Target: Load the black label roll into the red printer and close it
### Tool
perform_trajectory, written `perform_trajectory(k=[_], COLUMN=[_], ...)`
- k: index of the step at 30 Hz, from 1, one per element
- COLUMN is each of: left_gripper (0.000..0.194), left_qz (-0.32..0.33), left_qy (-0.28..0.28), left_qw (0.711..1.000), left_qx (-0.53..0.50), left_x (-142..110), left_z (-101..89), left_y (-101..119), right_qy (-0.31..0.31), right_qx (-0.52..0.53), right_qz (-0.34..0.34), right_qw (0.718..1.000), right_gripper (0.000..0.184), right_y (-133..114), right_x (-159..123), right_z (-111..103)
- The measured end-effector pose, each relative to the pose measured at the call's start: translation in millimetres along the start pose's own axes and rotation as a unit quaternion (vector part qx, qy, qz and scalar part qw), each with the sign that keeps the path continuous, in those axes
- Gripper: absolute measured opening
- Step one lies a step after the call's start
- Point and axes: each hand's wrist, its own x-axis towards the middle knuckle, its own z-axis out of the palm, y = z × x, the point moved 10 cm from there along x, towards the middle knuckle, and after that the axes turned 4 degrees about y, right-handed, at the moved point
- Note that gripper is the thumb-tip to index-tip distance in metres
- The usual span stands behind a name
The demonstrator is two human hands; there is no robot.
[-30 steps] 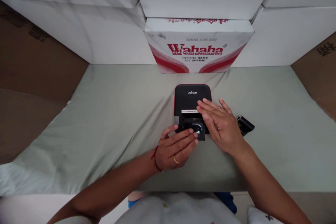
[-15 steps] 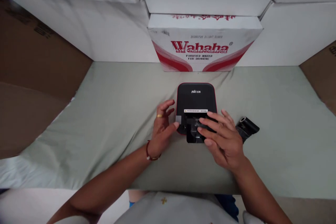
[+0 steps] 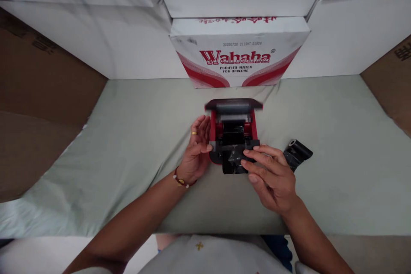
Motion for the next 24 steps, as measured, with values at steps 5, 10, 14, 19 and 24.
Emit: perform_trajectory(k=[5, 10, 14, 19, 24], left_gripper=[0.046, 0.019, 0.005, 0.015, 0.020], left_qz=[0.145, 0.411, 0.536, 0.494, 0.380], left_qy=[0.038, 0.050, -0.147, -0.385, -0.556], left_qw=[0.981, 0.845, 0.749, 0.693, 0.633], left_qx=[0.126, 0.338, 0.360, 0.357, 0.384], left_x=[-14.4, -65.7, -122.9, -175.2, -196.0], left_z=[4.1, 33.0, 90.5, 141.5, 156.0], left_y=[29.3, 101.6, 106.3, 56.5, 11.0], right_qy=[-0.042, -0.175, -0.317, -0.413, -0.402], right_qx=[0.043, 0.006, -0.157, -0.289, -0.316], right_qz=[0.024, 0.134, 0.098, 0.070, 0.069], right_qw=[0.998, 0.975, 0.930, 0.861, 0.856], right_gripper=[0.033, 0.034, 0.032, 0.026, 0.017], right_y=[1.5, 38.0, 54.2, 61.5, 60.5], right_x=[34.6, 85.9, 111.2, 113.9, 115.7], right_z=[-4.9, 25.3, 74.4, 110.9, 113.6])
